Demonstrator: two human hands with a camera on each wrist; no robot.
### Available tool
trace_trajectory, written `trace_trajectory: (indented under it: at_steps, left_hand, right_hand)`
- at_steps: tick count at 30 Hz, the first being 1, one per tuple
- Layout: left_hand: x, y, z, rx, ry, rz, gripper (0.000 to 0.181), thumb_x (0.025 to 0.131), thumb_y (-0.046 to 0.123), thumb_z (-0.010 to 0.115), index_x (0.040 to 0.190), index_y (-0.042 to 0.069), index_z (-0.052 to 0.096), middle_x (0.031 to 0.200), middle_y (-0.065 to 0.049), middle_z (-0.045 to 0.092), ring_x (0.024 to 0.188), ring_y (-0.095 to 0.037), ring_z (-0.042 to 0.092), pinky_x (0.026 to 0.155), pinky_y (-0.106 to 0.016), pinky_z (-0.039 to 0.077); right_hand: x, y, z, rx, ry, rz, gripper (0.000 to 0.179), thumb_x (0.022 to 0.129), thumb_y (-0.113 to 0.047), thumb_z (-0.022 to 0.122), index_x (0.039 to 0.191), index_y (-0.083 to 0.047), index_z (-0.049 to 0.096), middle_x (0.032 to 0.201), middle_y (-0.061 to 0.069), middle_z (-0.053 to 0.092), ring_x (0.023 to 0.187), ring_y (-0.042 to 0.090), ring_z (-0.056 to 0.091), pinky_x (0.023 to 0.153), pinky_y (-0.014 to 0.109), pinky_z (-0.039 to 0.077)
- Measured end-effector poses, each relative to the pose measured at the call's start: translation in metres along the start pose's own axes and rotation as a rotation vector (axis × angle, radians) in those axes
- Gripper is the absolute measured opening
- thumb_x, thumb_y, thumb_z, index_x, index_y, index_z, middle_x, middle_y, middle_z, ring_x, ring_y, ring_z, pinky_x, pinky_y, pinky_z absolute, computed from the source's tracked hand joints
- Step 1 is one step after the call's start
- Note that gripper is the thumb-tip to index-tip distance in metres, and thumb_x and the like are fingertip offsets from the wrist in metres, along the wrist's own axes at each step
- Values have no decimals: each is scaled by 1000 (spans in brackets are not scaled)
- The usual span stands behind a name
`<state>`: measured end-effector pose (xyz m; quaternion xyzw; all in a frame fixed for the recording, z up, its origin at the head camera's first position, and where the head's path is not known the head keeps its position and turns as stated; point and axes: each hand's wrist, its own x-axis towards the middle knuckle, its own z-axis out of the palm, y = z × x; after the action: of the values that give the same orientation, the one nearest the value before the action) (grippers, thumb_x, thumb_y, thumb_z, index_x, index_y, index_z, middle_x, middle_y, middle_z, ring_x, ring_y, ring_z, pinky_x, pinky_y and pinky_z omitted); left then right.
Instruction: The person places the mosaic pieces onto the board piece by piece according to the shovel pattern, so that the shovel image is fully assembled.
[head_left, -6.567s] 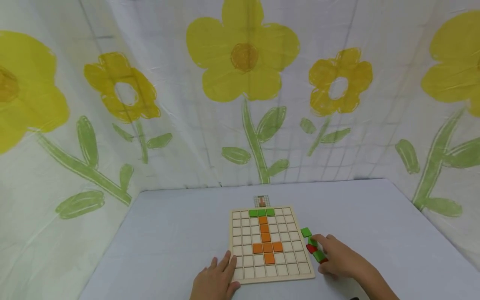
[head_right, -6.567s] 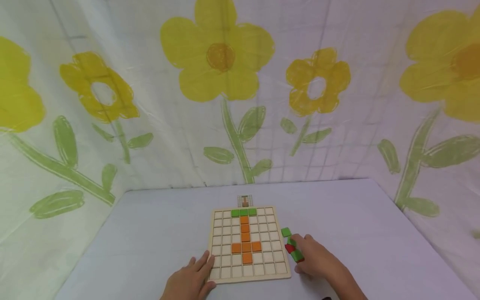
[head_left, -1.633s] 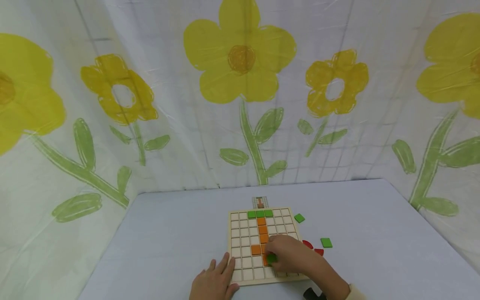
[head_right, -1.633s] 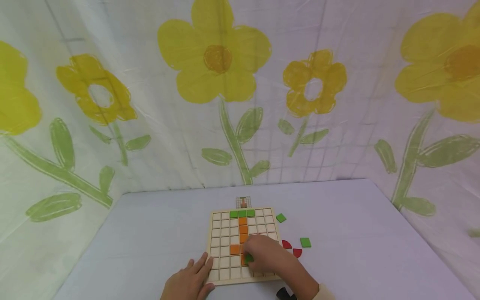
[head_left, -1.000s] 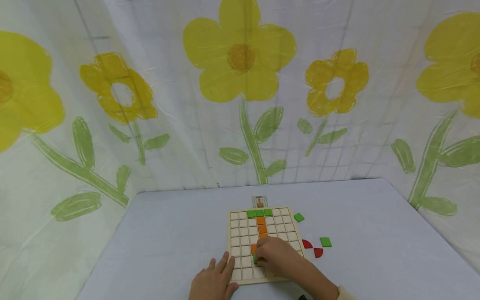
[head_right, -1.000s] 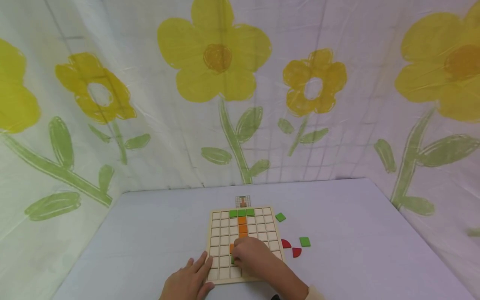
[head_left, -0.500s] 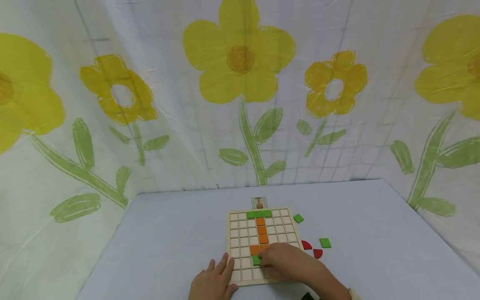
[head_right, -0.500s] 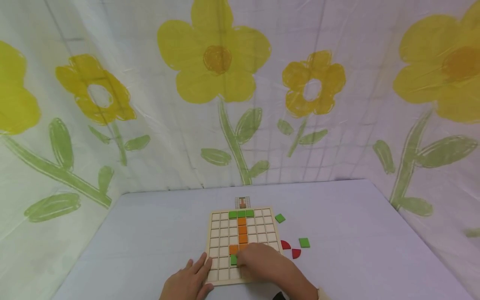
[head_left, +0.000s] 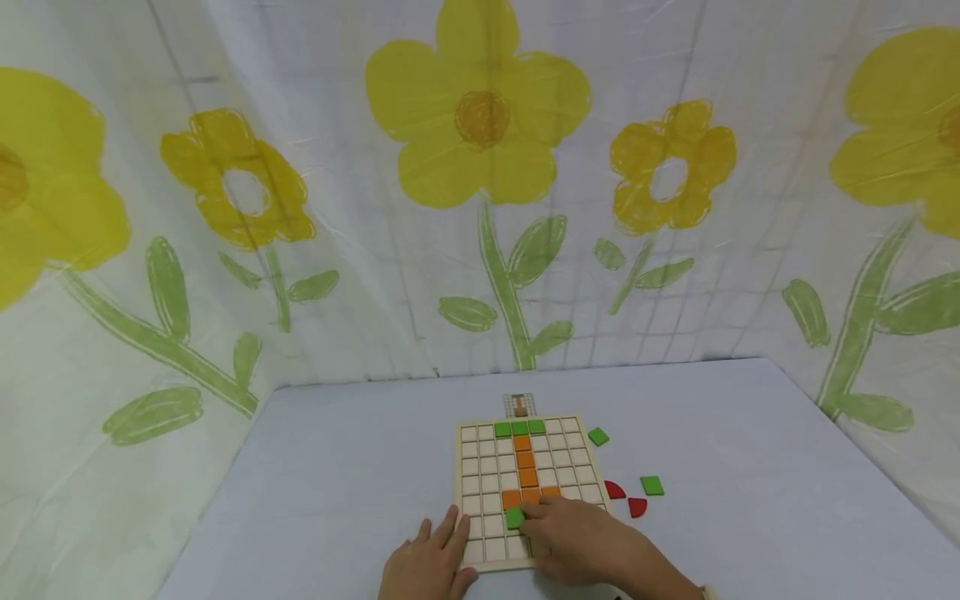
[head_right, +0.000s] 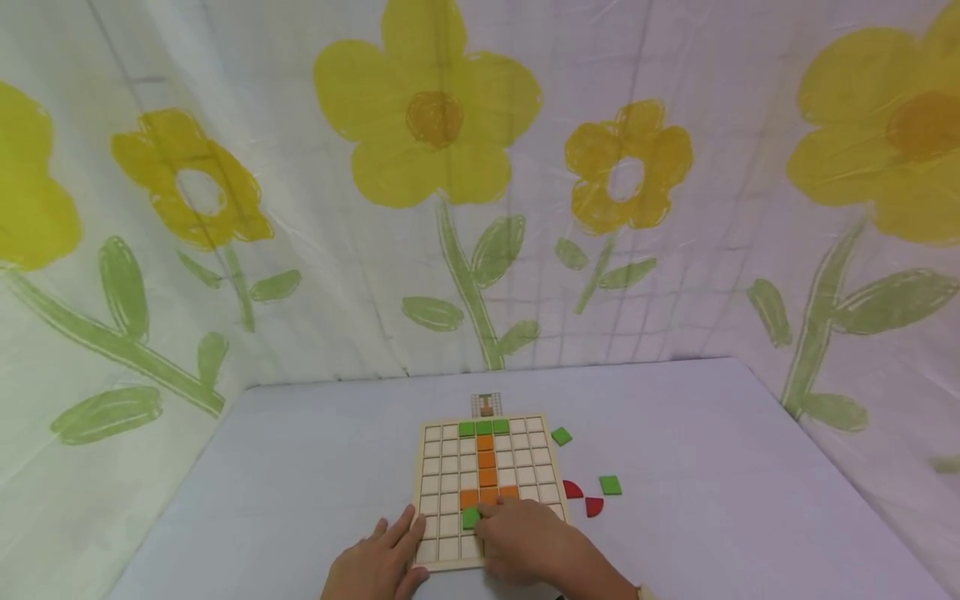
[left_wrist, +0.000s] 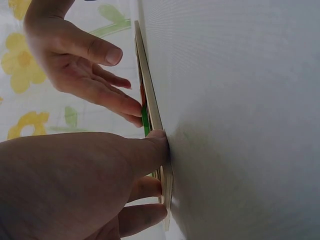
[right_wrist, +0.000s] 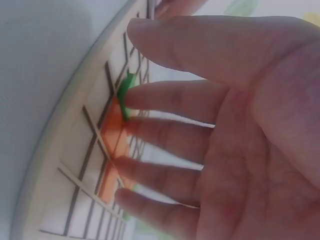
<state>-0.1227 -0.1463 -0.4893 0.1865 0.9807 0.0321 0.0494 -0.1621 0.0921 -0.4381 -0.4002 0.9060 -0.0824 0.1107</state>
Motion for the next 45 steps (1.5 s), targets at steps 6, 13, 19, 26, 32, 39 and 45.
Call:
trace_trajectory:
  at_steps: [6,13,19,26,32,39,45]
  left_hand:
    - [0,1,-3,3,10,-4,64,93,54,61,140,10,59,141,-10,58,112,-42,64,77,-53,56]
    - [-1,1,-4,-6,-5,-5,64,94,54,60,140,11,59,142,-10,57,112,-43,63,77,-54,56]
    - [-1,1,-2,-12,5,-4,64,94,54,61,140,10,59,142,-11,57,111,-43,64,76,-54,56]
    - [-4,2,-3,6,45,3,63,93,52,62,139,10,60,140,-11,58,110,-43,65,75,-53,56]
    - [-2,4,-3,-2,26,-13,63,93,54,62,140,11,60,141,-10,58,111,-43,64,77,-54,56]
    - [-4,3,-3,13,44,-9,63,93,53,63,140,11,60,141,-10,58,110,-42,65,76,-53,56]
    - [-4,3,-2,-7,33,-14,63,94,52,63,141,11,59,142,-11,57,112,-43,63,78,-55,55]
  right_hand:
    - [3,-3,6,-75,15,-26,37,85,-31,77,120,-19,72,134,-7,62,121,20,58,98,37,49]
    - [5,0,14,-140,34,-93,58,85,-36,80,139,-29,60,145,-5,53,128,29,53,96,43,50]
    - [5,-2,15,-215,37,-109,60,85,-42,78,140,-23,60,145,-9,52,126,26,54,93,41,52]
    - [1,-5,9,-185,-17,-14,58,85,-41,79,137,-23,62,145,-11,53,130,28,52,97,45,49]
    - [-2,-6,5,-151,-28,-12,51,85,-41,79,130,-23,65,142,-10,55,128,25,53,99,45,48]
    - [1,-1,5,-74,32,-74,42,85,-35,79,123,-19,70,134,-6,62,121,18,57,98,37,48]
    - [3,2,5,37,53,-98,27,83,-28,80,108,-19,75,125,-6,66,113,13,60,94,32,49]
